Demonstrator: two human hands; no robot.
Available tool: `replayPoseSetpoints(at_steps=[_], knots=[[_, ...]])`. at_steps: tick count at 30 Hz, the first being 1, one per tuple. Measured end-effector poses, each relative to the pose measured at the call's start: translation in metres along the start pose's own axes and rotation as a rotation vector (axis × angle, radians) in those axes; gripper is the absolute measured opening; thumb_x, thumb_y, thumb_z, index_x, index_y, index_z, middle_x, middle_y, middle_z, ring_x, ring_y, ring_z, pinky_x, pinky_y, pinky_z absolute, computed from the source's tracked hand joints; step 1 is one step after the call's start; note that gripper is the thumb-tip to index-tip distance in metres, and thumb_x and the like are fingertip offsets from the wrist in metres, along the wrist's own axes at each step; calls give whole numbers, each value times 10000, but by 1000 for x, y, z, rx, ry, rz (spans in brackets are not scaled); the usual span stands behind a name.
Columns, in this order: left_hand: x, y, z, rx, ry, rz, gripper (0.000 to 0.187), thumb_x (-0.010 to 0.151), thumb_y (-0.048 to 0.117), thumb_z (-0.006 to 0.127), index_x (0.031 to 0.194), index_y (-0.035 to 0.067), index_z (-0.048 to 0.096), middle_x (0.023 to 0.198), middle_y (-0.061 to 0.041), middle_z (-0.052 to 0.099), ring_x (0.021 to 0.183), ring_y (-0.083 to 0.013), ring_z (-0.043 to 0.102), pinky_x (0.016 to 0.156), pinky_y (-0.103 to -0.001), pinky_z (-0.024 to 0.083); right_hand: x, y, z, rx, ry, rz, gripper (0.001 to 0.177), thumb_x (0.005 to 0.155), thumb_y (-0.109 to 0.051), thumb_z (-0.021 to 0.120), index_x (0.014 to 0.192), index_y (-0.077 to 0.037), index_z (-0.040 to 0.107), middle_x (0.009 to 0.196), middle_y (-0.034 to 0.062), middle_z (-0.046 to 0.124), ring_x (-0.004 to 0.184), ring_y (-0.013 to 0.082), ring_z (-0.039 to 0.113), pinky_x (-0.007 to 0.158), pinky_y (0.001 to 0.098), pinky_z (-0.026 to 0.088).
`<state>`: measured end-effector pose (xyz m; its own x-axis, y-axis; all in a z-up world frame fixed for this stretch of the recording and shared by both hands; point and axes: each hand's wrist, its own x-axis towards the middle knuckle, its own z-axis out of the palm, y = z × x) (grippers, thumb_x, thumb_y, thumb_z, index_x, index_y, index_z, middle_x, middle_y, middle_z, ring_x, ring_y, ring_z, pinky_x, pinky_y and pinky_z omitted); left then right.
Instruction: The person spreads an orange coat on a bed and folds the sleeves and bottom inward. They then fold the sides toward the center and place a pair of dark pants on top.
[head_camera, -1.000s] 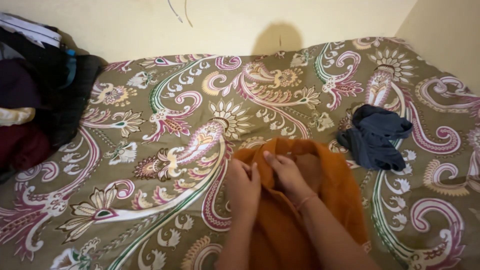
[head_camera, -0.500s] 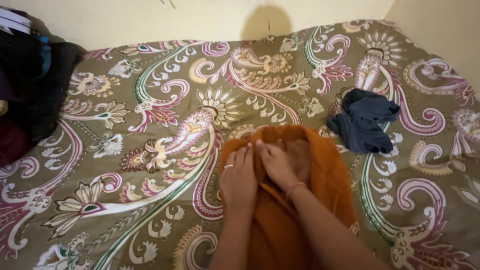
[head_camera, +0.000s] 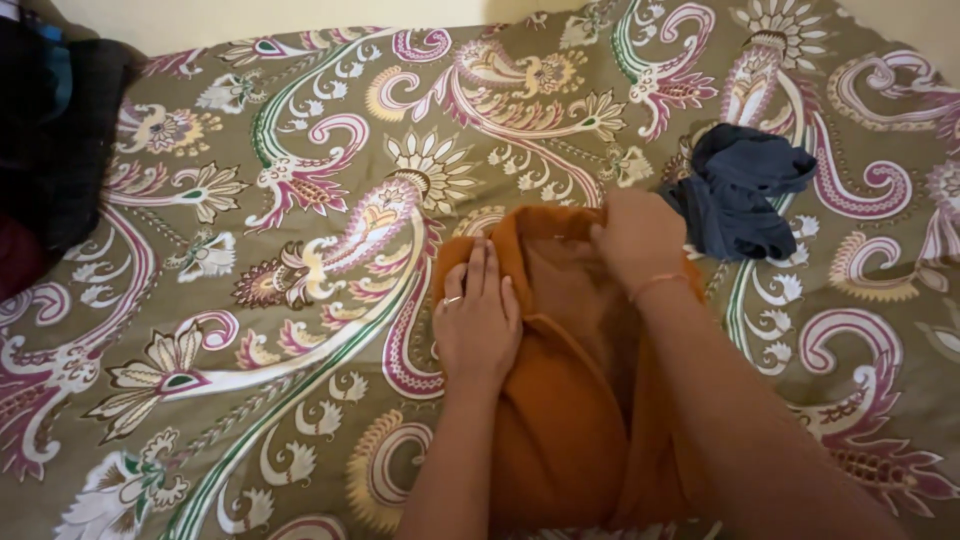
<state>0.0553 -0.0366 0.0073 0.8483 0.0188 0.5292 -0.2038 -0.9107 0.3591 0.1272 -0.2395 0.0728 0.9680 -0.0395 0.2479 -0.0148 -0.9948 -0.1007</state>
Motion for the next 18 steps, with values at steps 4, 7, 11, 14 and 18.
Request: replayPoseSetpoints(at_steps=[4, 7, 11, 14, 18], knots=[[-3, -7, 6, 25, -17, -38, 514, 1018, 308, 475, 1471, 72, 533, 1558, -21, 488, 1237, -290, 546, 964, -414, 509, 7, 10, 10, 263, 29, -48, 222, 898, -313, 789, 996, -118, 748, 1015, 110, 738, 941, 316, 707, 860, 455, 558], [-6, -17, 6, -137, -107, -75, 537, 1005, 301, 472, 1496, 84, 481, 1598, -36, 428, 1277, -357, 500, 1048, -452, 443, -28, 13, -16, 851, 192, -182, 251, 870, -198, 757, 1105, -118, 718, 1109, 118, 644, 914, 243, 733, 829, 367, 586], [-27, -32, 8, -311, -101, 62, 572, 1022, 284, 519, 1541, 65, 418, 1628, -162, 349, 1402, -450, 402, 1131, -507, 356, -113, 35, -20, 677, 402, -115, 267, 891, -143, 783, 1106, -40, 664, 991, 120, 625, 883, 239, 622, 783, 344, 517], [-44, -9, -33, -336, -115, 79, 587, 955, 244, 606, 1491, 56, 457, 1586, -249, 341, 1394, -478, 380, 1113, -523, 351, -172, 40, -14, 790, 344, 45, 292, 892, -187, 776, 1103, -42, 635, 932, 67, 641, 799, 176, 608, 713, 305, 515], [-87, 50, -83, -430, -112, -48, 444, 904, 158, 662, 1306, 18, 537, 1491, -260, 459, 1324, -446, 468, 1079, -505, 418, -212, 40, 8, 1186, 79, 350, 261, 905, -226, 753, 1074, -85, 613, 881, 13, 638, 714, 89, 590, 588, 249, 506]])
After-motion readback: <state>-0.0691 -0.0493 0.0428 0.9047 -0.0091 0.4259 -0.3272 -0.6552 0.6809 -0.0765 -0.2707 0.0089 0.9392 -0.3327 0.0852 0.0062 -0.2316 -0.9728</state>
